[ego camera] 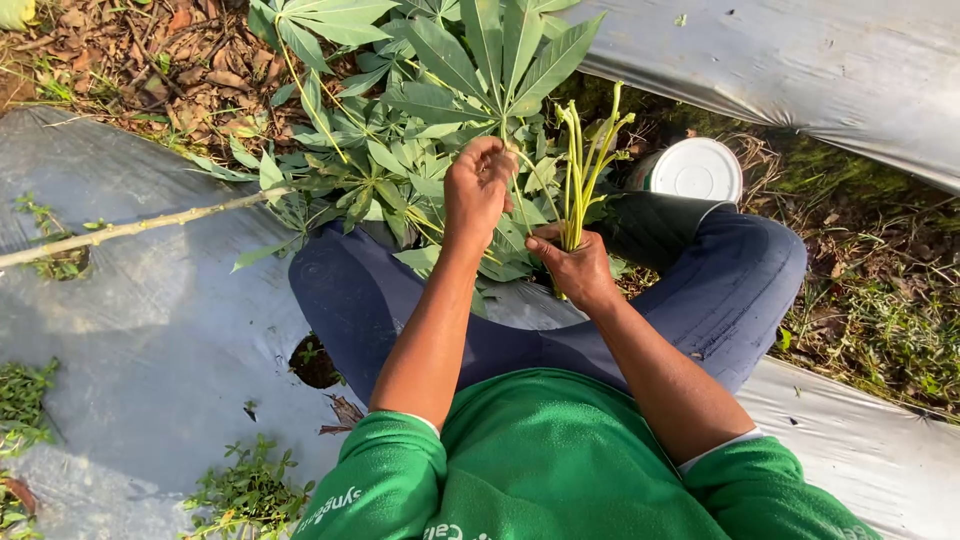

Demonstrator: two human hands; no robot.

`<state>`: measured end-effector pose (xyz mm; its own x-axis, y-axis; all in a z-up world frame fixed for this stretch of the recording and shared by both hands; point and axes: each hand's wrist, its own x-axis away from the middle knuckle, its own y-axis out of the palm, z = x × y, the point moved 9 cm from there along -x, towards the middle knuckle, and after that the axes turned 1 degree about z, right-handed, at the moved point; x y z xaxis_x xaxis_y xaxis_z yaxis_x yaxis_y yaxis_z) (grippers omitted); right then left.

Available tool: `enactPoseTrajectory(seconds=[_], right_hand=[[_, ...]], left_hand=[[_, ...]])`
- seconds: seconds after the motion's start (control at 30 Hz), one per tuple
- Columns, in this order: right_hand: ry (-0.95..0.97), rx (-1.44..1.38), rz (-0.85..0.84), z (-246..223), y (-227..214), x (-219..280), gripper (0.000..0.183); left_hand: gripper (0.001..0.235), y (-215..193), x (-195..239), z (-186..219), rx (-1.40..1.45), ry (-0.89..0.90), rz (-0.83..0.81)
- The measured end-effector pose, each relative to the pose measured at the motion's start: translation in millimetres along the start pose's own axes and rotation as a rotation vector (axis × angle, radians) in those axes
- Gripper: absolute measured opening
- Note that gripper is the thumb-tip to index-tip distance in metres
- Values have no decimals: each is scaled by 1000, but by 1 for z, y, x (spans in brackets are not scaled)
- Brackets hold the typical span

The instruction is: Stripping leaves from plant stems and gathering the stems into a bundle

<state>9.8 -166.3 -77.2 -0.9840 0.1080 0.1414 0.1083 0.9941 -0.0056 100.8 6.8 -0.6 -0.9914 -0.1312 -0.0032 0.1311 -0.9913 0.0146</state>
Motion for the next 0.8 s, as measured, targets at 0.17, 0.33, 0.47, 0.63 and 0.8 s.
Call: enactPoseTrajectory(seconds=[0.17, 0.33, 0.47, 0.63, 0.8], right_hand=[[-1, -22, 23, 4, -6, 5, 17], [-21, -176, 176, -12, -31, -3, 19], [-85, -411, 294, -45, -46, -19, 26], [-58, -588, 312, -45, -50, -24, 22], [-38, -545, 322, -46, -57, -13, 30]], left_hand=[[22, 15, 4, 32, -22, -3, 23], [12, 32, 11, 22, -35, 29, -22], [16, 48, 24, 15, -93, 53, -84], [14, 68, 39, 5, -226, 135, -183], [13, 84, 52, 8, -297, 112, -314]])
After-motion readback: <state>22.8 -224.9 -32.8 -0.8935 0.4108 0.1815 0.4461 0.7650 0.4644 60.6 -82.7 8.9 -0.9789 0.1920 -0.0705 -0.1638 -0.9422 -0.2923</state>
